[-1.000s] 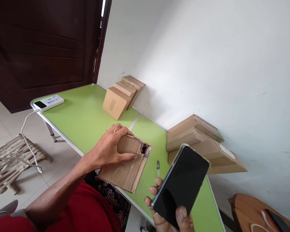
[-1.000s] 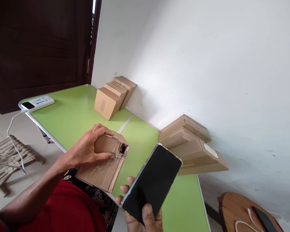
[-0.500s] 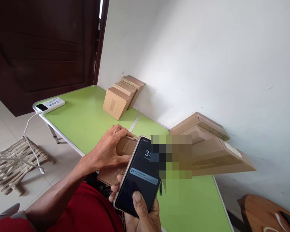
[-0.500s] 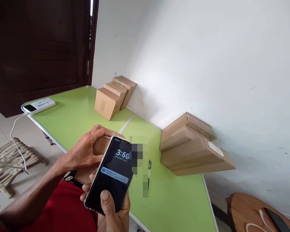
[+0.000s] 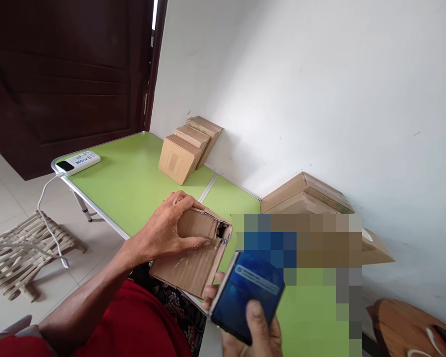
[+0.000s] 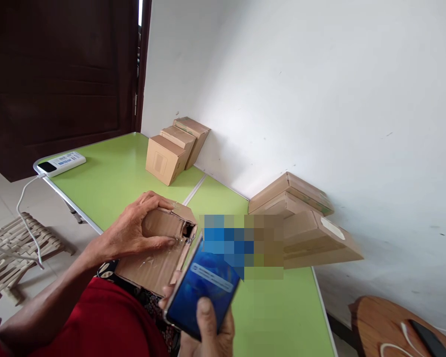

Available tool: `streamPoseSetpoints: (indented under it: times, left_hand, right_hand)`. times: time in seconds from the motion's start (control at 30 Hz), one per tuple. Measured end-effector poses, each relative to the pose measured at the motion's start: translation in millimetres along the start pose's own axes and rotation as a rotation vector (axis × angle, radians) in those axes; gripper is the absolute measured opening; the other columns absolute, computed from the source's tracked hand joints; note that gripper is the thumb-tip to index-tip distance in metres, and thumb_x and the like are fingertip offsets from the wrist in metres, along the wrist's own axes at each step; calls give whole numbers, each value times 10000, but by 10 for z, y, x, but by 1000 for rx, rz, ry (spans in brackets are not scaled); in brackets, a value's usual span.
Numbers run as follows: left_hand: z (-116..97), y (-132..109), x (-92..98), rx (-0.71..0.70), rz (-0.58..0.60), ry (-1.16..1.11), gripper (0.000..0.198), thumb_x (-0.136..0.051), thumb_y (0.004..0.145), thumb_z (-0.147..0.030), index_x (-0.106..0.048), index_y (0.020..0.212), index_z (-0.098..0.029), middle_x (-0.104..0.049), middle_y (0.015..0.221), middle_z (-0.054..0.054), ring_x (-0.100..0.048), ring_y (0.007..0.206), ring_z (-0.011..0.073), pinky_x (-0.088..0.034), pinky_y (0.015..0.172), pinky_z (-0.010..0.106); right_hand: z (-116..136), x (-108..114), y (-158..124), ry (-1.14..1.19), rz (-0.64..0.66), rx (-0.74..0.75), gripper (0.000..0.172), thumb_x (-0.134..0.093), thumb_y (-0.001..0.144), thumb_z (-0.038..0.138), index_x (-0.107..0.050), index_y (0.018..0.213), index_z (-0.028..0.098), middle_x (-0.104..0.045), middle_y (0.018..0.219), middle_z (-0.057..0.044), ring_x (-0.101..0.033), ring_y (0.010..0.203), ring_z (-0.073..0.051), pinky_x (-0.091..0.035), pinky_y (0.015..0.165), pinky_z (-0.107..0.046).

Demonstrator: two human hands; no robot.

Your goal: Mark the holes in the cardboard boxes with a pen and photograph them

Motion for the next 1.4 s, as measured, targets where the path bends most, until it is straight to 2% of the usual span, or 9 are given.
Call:
streamPoseSetpoints:
  times: [0.2, 0.3, 0.43, 0.6, 0.77, 0.9, 1.07, 1.2, 1.4]
  left_hand:
    - [1, -13, -11, -7, 16, 8, 480, -881, 802, -361, -627, 1195, -255, -631, 1222, 53, -605, 1155, 279, -495, 1009, 446]
    - [12, -15, -14, -3, 17, 8, 478, -877, 800, -338, -624, 1198, -261, -629, 1226, 51, -602, 1164, 279, -495, 1016, 448]
    - [29, -15, -5, -1, 12, 0, 493, -883, 797, -361, -625, 1208, -270, -617, 1240, 51, -604, 1170, 275, -495, 1022, 447]
    - [30, -14, -2, 1, 20, -7, 506, -881, 799, -374, -627, 1223, -265, -613, 1251, 59, -597, 1188, 277, -489, 1041, 455]
    - [23, -18, 11, 16, 21, -9, 496, -875, 804, -359, -626, 1222, -266, -616, 1255, 63, -601, 1187, 284, -494, 1045, 463]
    - [26, -24, 19, 4, 16, -17, 486, -868, 809, -370, -623, 1218, -276, -615, 1259, 65, -599, 1199, 291, -496, 1052, 475]
    - [20, -16, 25, 12, 13, -16, 488, -871, 805, -361, -626, 1217, -267, -619, 1245, 66, -602, 1192, 291, -496, 1047, 472]
    - [20, -21, 29, 15, 19, -25, 493, -871, 807, -366, -626, 1225, -271, -615, 1257, 66, -598, 1200, 289, -496, 1046, 465]
    - [49, -35, 26, 10, 3, -16, 484, -870, 820, -371, -627, 1226, -269, -622, 1259, 59, -603, 1194, 274, -495, 1045, 447]
  right_hand:
    - [-106, 492, 734, -235, -224, 95, 726, -891, 676, 675, -715, 1157, 162, -804, 939, -58, -759, 777, -222, -624, 681, -316]
    - [-357, 636, 1062, -344, -187, 60, 762, -896, 588, 696, -736, 1081, 139, -805, 971, -72, -744, 811, -228, -618, 698, -322]
    - [-644, 654, 1267, -420, -132, -3, 806, -870, 567, 707, -721, 1109, 129, -805, 997, -109, -754, 806, -266, -606, 646, -353]
    - [-726, 616, 1327, -611, -109, 21, 793, -745, 623, 799, -704, 1061, 139, -784, 907, -92, -729, 749, -262, -540, 558, -326]
    - [-609, 671, 1320, -962, -111, 121, 622, -659, 695, 818, -650, 805, 205, -654, 631, -32, -602, 531, -236, -467, 534, -360]
    - [-568, 702, 1300, -1223, -131, 213, 557, -546, 763, 769, -649, 848, 228, -731, 796, -139, -694, 764, -340, -505, 727, -427]
    - [-623, 714, 1272, -1437, -127, 262, 587, -416, 841, 700, -679, 963, 189, -747, 979, -241, -694, 985, -426, -495, 875, -505]
    - [-661, 713, 1255, -1498, -118, 291, 667, -367, 880, 703, -694, 1037, 144, -720, 1017, -263, -685, 1013, -443, -498, 885, -525]
    - [-535, 671, 1137, -1483, -167, 348, 897, -280, 832, 886, -702, 1040, 123, -670, 968, -260, -672, 963, -431, -516, 869, -546]
Point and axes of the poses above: each hand's wrist, its own y-axis towards the middle knuckle, its own x-axis out of the back of the hand, z = x × y, the point moved 1 cm from there along y, towards the middle knuckle
